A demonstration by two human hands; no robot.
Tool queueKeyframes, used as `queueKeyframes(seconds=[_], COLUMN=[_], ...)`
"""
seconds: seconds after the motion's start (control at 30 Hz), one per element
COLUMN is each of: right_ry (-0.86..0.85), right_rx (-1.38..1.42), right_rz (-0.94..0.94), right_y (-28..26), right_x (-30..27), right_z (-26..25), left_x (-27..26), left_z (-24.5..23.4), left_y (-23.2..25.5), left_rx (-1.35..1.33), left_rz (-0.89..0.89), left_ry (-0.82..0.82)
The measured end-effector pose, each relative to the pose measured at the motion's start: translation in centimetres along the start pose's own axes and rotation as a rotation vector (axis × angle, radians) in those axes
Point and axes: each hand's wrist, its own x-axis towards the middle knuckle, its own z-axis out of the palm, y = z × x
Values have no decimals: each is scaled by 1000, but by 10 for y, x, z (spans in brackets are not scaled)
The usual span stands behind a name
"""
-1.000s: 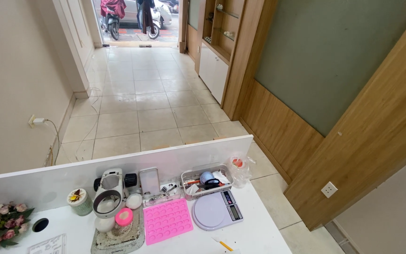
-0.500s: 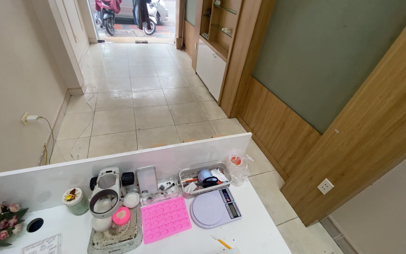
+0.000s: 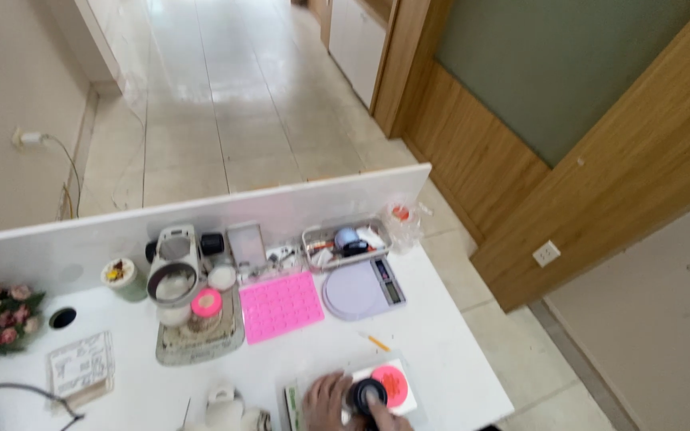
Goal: Using a heat gun to melt and smooth the surface of a candle in a mold.
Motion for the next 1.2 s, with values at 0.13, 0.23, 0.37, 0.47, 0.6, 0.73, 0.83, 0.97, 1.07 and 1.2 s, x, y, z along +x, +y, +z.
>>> queueKeyframes(seconds=[0.13, 0.23, 0.37, 0.47, 0.6, 0.73, 0.83, 0.97, 1.07, 1.2], right_ry=[-15, 51, 77, 106, 138, 140, 127, 106, 63, 35], right_rx=[292, 347, 282, 331, 287, 271, 263, 267, 302, 233], right_rz=[313, 199, 268, 177, 196, 171, 157, 131, 111, 115], right_y=[-226, -260, -257, -238, -215, -213, -226, -231, -236, -253], right_x=[-139, -175, -194, -187, -194, -193, -193, -188, -184, -183], right_z=[-12, -14, -19, -24, -26, -23, -17, -11, -5, 6], left_x=[40, 40, 44, 53, 48, 47, 47, 41, 38, 35], left_z=[-84, -86, -96, -97, -100, -96, -96, -92, -90, -89], left_y=[88, 94, 103, 100, 102, 99, 97, 94, 91, 91], left_rx=[-36, -35, -24, -25, -31, -33, -29, -31, -39, -82], left_rz=[-135, -171, -219, -228, -229, -224, -228, -233, -245, -288], left_ry=[-136, -148, -193, -253, -277, -281, -279, -275, -286, -291])
